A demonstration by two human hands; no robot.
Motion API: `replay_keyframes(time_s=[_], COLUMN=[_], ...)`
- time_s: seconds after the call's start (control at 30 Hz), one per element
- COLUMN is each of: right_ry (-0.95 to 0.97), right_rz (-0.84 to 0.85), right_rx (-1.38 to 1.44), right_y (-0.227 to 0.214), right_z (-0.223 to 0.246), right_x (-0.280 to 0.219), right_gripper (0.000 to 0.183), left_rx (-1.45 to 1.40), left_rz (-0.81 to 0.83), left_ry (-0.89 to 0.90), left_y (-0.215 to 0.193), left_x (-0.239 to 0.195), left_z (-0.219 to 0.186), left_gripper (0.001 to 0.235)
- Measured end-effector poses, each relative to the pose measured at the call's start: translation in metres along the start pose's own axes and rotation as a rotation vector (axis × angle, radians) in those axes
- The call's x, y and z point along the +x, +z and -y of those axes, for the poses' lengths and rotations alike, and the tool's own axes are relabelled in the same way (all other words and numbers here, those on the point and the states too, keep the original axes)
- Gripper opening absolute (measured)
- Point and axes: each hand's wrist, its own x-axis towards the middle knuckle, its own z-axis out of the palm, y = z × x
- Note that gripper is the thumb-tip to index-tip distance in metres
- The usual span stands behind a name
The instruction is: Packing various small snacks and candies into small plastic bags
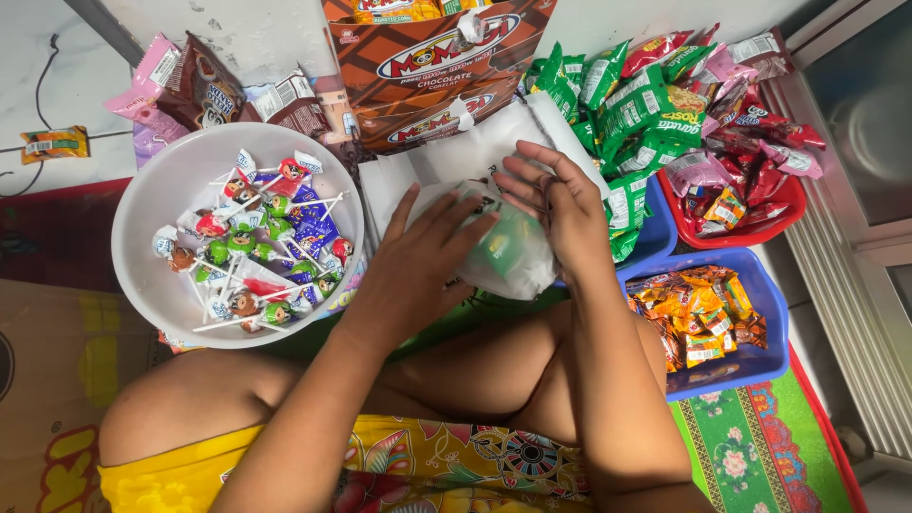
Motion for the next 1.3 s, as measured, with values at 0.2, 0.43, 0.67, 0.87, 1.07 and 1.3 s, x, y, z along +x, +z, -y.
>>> replay_keyframes(time_s=[0.2, 0.43, 0.67, 0.87, 1.07, 1.3], right_ry=[-0.058, -0.174, -0.263, -0.385, -0.333, -0.239], right_rz=[0.209, 0.37, 0.144, 0.099, 0.356, 0.393], right_rx=[0.25, -0.335, -0.406, -0.237, -0.217, -0.14], right_y=[-0.007, -0.001, 0.007, -0.004, 0.02, 0.117], right_z=[0.016, 0.03, 0.013, 0.002, 0.036, 0.071], right_x=[-0.007, -0.011, -0.007, -0.015, -0.033, -0.05], right_gripper=[0.063, 0.125, 0.075, 0.074, 0.128, 0.107], left_rx=[-0.28, -0.433, -0.578, -0.459, -0.468, -0.383], left_rz=[-0.172, -0.37, -0.464, -0.347, -0.443, -0.51], left_ry=[-0.094, -0.125, -0.081, -0.037, -0.117, -0.26], left_y=[-0.007, -0.004, -0.034, -0.059, -0.079, -0.153], left_x=[0.006, 0.009, 0.011, 0.001, -0.017, -0.073], left_z=[0.008, 0.016, 0.005, -0.003, -0.001, -0.004], left_gripper=[0.062, 0.037, 0.034, 0.088, 0.074, 0.076])
